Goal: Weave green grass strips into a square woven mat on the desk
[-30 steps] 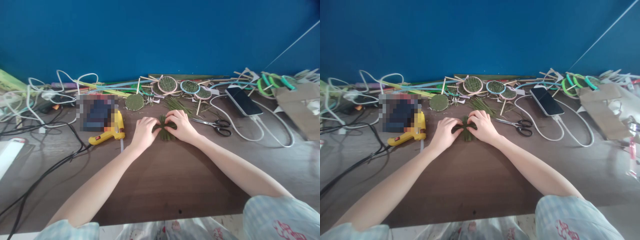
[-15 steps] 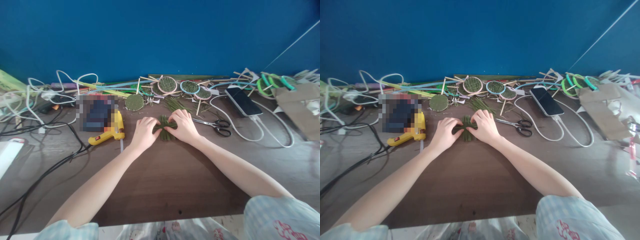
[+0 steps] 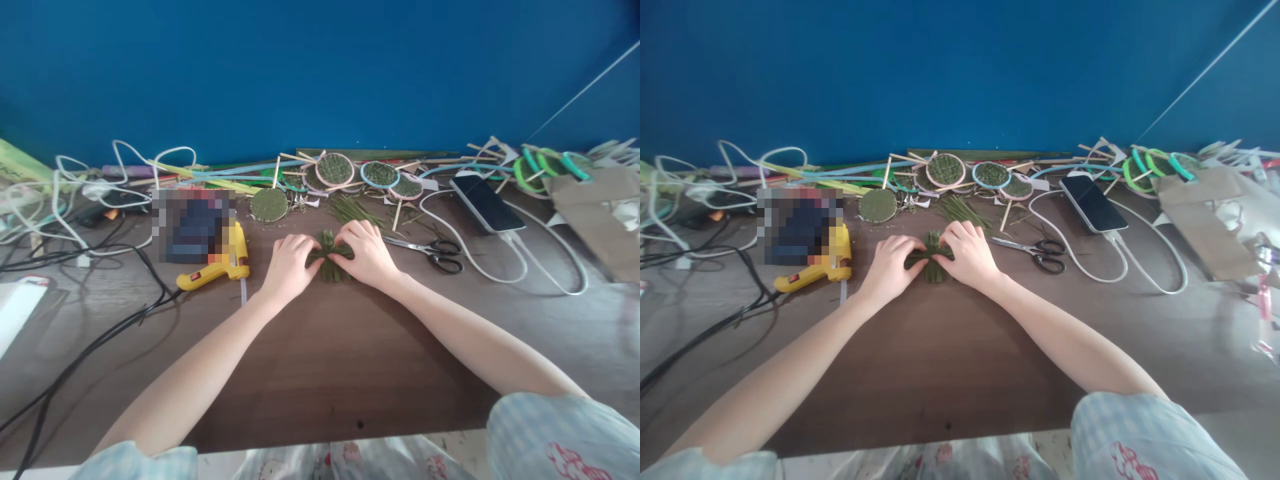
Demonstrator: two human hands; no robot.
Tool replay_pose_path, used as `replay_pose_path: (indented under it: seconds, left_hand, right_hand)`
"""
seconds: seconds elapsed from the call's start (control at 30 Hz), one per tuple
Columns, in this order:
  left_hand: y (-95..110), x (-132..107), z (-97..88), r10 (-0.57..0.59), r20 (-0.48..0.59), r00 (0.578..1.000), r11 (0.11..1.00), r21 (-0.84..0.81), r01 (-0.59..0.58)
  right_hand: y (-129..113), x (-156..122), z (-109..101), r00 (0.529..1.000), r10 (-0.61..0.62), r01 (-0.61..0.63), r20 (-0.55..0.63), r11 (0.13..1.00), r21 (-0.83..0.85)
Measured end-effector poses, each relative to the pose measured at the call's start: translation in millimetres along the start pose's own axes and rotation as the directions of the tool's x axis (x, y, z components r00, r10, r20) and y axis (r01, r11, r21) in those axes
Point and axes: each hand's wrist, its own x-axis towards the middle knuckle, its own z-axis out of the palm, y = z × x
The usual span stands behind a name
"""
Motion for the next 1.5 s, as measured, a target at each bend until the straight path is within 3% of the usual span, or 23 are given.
replay_pose_path:
  seconds: [0.8,0.93,1.07,1.17,1.3,1.5]
  left_hand:
    - [1.6,1.0,-2.4,0.000,0.011,1.000,1.000,0.008,0.000]
    - [3.7,0.3,-4.5,0.065,-0.009,0.998,0.998,0.006,-0.065]
    - [6.0,-0.7,-5.6,0.187,0.061,0.980,0.982,-0.032,-0.186]
    - [5.0,-1.4,-5.1,0.228,0.082,0.970,0.973,-0.067,-0.223]
    - [2.9,-1.9,-5.6,0.286,0.084,0.955,0.954,-0.120,-0.275]
    - [1.5,-3.0,-6.4,0.263,0.030,0.964,0.954,-0.155,-0.255]
  right_hand:
    - [-1.6,-0.2,-0.3,0.999,-0.042,0.039,0.030,0.994,0.103]
    - [6.4,3.2,-2.5,0.991,0.117,-0.104,-0.064,0.977,0.186]
    - [27.7,7.8,-5.0,0.927,0.310,-0.274,-0.210,0.944,0.185]
    - [41.1,9.5,-4.4,0.913,0.335,-0.317,-0.232,0.942,0.111]
    - [47.6,10.6,-1.1,0.924,0.339,-0.337,-0.174,0.940,0.040]
    - [51.6,13.8,-3.0,0.912,0.382,-0.364,-0.152,0.921,0.137]
